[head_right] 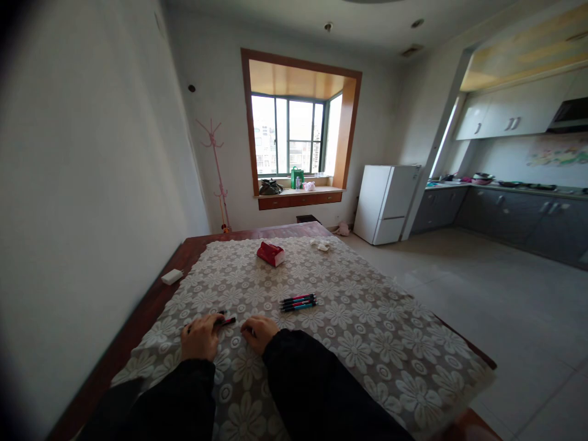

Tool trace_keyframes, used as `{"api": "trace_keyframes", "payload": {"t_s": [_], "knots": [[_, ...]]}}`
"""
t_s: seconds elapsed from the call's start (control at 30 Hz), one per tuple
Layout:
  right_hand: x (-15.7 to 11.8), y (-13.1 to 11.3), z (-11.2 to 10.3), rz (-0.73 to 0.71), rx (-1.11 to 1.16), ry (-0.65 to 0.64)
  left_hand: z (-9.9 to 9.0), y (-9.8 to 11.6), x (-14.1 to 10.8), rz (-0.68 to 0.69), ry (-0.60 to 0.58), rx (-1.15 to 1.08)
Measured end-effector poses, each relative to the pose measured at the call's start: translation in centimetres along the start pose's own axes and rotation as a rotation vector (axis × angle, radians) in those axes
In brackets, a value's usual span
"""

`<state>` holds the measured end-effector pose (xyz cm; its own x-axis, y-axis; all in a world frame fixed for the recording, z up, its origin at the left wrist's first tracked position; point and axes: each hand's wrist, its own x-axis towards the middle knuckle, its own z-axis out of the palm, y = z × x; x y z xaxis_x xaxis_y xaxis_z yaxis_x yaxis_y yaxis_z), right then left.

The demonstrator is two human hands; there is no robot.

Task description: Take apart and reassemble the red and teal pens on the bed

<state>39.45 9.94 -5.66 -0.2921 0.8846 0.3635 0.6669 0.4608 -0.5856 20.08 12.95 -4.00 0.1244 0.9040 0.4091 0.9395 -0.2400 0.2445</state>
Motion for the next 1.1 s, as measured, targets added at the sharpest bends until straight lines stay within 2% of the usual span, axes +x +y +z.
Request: {"api": "trace_keyframes", "payload": {"t_s": [0.13,0.27,0.43,0.5,0.67,0.87,0.93,1.1], "knots": [[0.0,0.1,0.0,0.011,0.009,0.012,-0.1,0.1,0.1,0.025,0.035,-0.032],[0.1,0.2,0.1,0.055,0.077,0.034,-0.6,0.6,0.2,0.166,0.101,-0.123],[0.2,0.6,0.3,0.118,0.220,0.114,-0.5,1.6,0.0,0.442,0.009,-0.243],[0.2,0.7,0.3,0.111,0.231,0.106,-0.3,2.0,-0.2,0.481,-0.015,-0.316],[0.1,0.4,-0.1,0.106,0.159,0.106,0.7,2.3,-0.5,0.458,-0.035,-0.479],[0.0,-0.1,-0.2,0.118,-0.015,0.101,1.4,2.2,-0.6,0.431,-0.060,-0.516],[0.1,0.0,-0.3,0.145,0.008,0.156,1.2,2.1,-0.6,0.430,-0.040,-0.472],[0.5,0.7,-1.0,0.259,0.197,0.423,0.8,1.9,-0.5,0.333,0.095,-0.389]]}}
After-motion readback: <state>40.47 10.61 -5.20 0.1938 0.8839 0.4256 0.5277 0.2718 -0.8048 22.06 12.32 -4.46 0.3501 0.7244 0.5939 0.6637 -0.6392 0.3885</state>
